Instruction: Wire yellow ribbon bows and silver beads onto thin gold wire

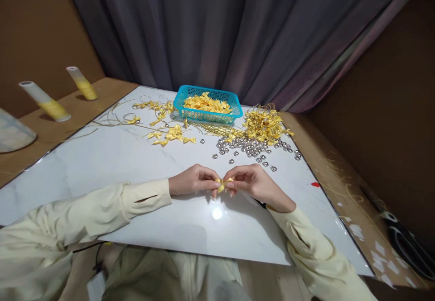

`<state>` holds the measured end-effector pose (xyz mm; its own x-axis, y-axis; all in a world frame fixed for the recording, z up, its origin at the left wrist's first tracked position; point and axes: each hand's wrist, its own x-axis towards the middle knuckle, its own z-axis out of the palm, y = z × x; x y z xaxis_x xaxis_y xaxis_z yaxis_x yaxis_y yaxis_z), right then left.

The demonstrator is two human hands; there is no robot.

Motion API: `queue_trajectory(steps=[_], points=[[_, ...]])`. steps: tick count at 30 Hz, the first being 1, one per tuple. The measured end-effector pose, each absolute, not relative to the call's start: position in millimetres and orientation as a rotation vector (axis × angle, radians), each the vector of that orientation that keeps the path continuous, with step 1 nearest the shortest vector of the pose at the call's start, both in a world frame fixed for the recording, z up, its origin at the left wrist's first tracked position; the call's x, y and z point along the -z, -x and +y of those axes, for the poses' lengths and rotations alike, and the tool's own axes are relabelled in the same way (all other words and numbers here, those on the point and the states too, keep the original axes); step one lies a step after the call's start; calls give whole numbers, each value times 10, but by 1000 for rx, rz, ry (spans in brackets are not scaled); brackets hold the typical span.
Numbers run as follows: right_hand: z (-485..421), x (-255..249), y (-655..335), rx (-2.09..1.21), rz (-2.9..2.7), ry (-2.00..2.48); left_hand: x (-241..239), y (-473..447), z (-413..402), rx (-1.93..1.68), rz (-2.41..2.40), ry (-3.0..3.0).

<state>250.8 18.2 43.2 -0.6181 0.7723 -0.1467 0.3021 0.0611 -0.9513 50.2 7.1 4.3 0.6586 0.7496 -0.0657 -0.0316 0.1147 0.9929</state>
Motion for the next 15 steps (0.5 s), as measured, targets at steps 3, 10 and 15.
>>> queue_trajectory(steps=[3, 10, 15], points=[[182, -432, -2500, -1615, -1932, 1064, -45, -506, 70, -640, 687, -1345], [268, -416, -2536, -1597, -1953, 1234, -55, -521, 75, -654, 758, -1310], [289, -325, -2493, -1592, -1997, 1388, -45, -538, 76, -642, 785, -1323]])
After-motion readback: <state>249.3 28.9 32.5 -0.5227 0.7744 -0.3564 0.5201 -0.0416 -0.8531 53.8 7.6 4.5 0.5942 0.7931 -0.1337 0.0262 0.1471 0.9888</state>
